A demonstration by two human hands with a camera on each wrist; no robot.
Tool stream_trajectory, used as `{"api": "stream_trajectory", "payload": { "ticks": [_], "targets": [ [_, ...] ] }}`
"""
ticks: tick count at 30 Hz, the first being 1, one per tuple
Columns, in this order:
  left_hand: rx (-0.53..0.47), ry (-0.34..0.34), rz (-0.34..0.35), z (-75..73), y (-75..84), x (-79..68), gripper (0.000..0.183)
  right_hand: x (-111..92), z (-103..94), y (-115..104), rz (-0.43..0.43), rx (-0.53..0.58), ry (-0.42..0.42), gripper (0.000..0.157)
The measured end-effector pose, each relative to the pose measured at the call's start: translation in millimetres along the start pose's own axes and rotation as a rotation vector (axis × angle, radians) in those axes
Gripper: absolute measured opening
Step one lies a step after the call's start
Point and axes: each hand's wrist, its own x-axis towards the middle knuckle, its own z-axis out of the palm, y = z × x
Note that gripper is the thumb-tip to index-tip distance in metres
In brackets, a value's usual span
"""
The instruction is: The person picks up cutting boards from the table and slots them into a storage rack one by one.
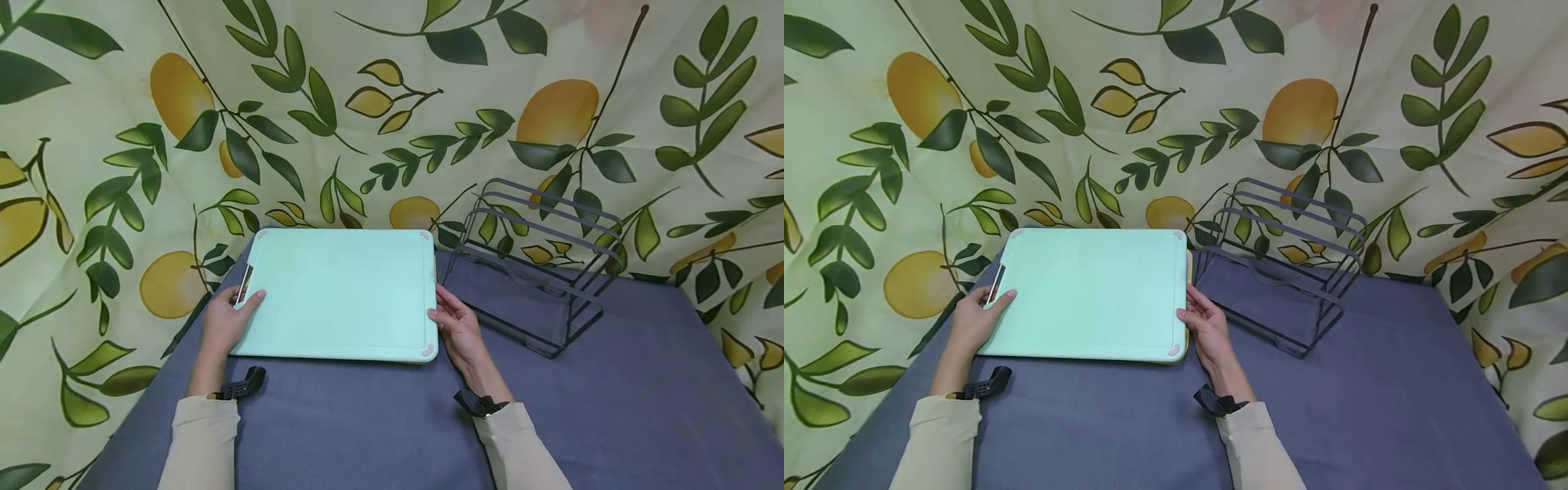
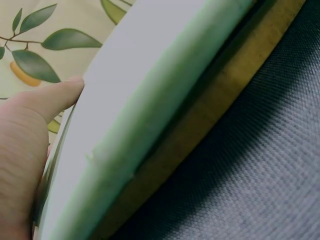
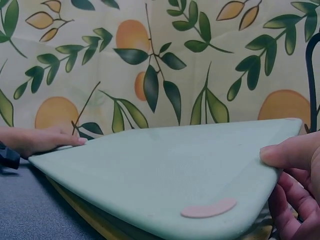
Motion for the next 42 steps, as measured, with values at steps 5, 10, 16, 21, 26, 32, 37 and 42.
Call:
{"api": "stream_trajectory", "payload": {
  "ticks": [5,10,16,21,26,32,37,42],
  "targets": [
    [0.006,0.021,0.01,0.1,-0.8,-1.0,0.078,0.5,1.0,-0.8,-0.003,-0.002,-0.002,0.062],
    [0.005,0.025,0.011,0.4,0.0,-2.6,0.078,2.0,-0.1,0.4,0.002,-0.009,0.002,0.061],
    [0.008,0.027,0.002,1.0,-0.3,-3.4,0.078,2.3,-0.3,1.1,0.005,-0.018,0.01,0.062],
    [0.011,0.021,0.015,1.2,-0.1,-2.0,0.08,2.4,-0.9,1.5,0.005,-0.043,0.022,0.062],
    [0.011,0.02,0.011,1.6,-0.8,-2.8,0.078,1.2,-1.7,1.8,0.016,-0.061,0.006,0.062],
    [0.003,0.012,0.014,1.5,0.8,-2.8,0.079,-1.6,-2.2,1.2,0.016,-0.059,0.004,0.061],
    [-0.002,0.009,0.011,-0.2,0.3,-2.6,0.077,-0.6,-0.4,1.2,0.009,-0.067,-0.004,0.061],
    [-0.022,0.005,-0.004,-1.7,-0.1,-2.2,0.077,0.9,0.9,1.9,0.006,-0.094,0.0,0.064]
  ]
}}
